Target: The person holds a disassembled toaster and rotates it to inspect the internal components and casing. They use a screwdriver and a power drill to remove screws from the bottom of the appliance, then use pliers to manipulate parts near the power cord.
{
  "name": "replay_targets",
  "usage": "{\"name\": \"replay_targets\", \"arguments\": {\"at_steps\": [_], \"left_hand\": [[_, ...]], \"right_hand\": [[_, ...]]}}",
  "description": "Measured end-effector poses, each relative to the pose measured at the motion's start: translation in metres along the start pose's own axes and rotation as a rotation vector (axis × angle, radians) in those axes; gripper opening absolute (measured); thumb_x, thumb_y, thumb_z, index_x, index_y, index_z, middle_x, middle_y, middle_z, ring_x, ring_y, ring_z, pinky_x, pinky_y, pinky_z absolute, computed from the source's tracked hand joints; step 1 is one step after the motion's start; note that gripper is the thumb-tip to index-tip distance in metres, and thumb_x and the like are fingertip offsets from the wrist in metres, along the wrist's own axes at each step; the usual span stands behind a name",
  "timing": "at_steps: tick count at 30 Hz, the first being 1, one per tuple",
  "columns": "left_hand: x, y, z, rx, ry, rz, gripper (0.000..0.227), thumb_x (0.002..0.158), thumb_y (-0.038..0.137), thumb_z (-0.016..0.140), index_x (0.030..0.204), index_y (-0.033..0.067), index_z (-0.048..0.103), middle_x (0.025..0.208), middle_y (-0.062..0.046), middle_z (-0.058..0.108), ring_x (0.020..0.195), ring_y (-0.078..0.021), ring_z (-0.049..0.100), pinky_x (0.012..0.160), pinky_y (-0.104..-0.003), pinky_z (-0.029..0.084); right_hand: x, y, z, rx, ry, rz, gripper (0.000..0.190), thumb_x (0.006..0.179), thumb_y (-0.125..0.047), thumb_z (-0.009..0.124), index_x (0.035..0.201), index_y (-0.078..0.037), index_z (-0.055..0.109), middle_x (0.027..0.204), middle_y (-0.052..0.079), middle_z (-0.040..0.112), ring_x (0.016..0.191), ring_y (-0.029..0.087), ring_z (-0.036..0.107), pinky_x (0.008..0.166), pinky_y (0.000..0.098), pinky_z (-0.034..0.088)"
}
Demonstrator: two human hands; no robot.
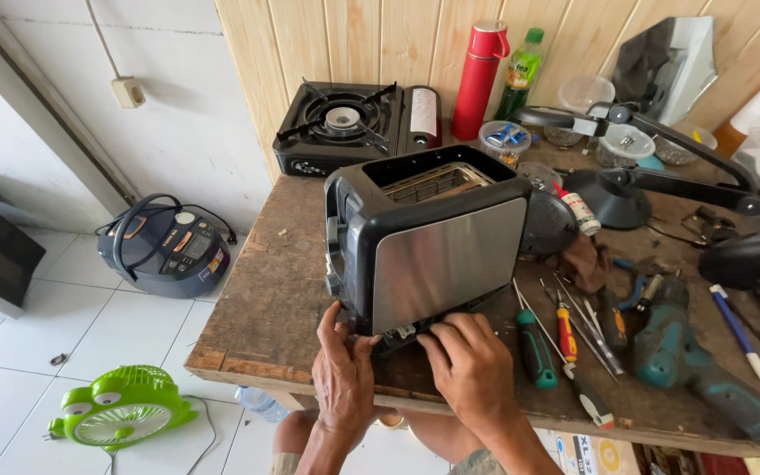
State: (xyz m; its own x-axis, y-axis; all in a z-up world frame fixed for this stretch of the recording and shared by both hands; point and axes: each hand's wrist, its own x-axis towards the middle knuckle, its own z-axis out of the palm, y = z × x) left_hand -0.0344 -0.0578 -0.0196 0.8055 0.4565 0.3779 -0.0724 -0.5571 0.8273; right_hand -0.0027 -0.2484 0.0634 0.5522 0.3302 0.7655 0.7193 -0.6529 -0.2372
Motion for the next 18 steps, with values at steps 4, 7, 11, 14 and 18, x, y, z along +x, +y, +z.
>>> {"name": "replay_targets", "arguments": {"at_steps": [4,7,11,14,18], "left_hand": [[0.002,-0.008,0.001,-0.031,-0.021,0.042,0.063,0.11,0.039,0.059,0.163,0.0121,0.037,0.105,-0.002,0.074,0.08,-0.0273,0.076,0.074,-0.046,0.056],[0.002,-0.008,0.002,-0.045,-0.036,0.028,0.063,0.111,0.039,0.057,0.164,0.0111,0.035,0.098,-0.001,0.068,0.074,-0.0247,0.07,0.069,-0.045,0.054],[0.001,-0.013,0.007,-0.037,-0.054,-0.035,0.068,0.11,0.045,0.058,0.166,0.0142,0.033,0.098,0.0,0.069,0.074,-0.0282,0.071,0.064,-0.049,0.052],[0.001,-0.011,0.006,-0.015,-0.061,-0.047,0.066,0.109,0.038,0.058,0.165,0.0146,0.033,0.103,0.0,0.074,0.078,-0.0343,0.074,0.066,-0.051,0.053],[-0.001,-0.013,0.008,-0.009,-0.075,-0.043,0.065,0.108,0.031,0.059,0.165,0.0148,0.032,0.101,0.001,0.072,0.084,-0.037,0.073,0.068,-0.052,0.052]], "right_hand": [[0.006,0.009,0.009,-0.192,-0.141,-0.136,0.031,0.099,-0.021,0.086,0.08,-0.011,0.065,0.079,0.005,0.06,0.074,0.027,0.059,0.064,0.0411,0.052],[0.011,0.018,0.009,-0.252,-0.217,-0.251,0.038,0.098,-0.028,0.089,0.075,-0.014,0.063,0.074,0.003,0.058,0.068,0.025,0.061,0.057,0.0399,0.051],[0.01,0.027,0.015,-0.321,-0.257,-0.414,0.044,0.104,-0.028,0.086,0.071,-0.017,0.059,0.07,0.002,0.054,0.061,0.023,0.059,0.053,0.0385,0.05],[0.01,0.031,0.014,-0.316,-0.309,-0.431,0.041,0.105,-0.025,0.082,0.071,-0.017,0.061,0.07,0.003,0.055,0.061,0.023,0.06,0.054,0.0389,0.052],[0.004,0.038,0.022,-0.385,-0.33,-0.523,0.039,0.106,-0.019,0.076,0.071,-0.02,0.06,0.071,0.004,0.052,0.057,0.023,0.056,0.05,0.0382,0.051]]}}
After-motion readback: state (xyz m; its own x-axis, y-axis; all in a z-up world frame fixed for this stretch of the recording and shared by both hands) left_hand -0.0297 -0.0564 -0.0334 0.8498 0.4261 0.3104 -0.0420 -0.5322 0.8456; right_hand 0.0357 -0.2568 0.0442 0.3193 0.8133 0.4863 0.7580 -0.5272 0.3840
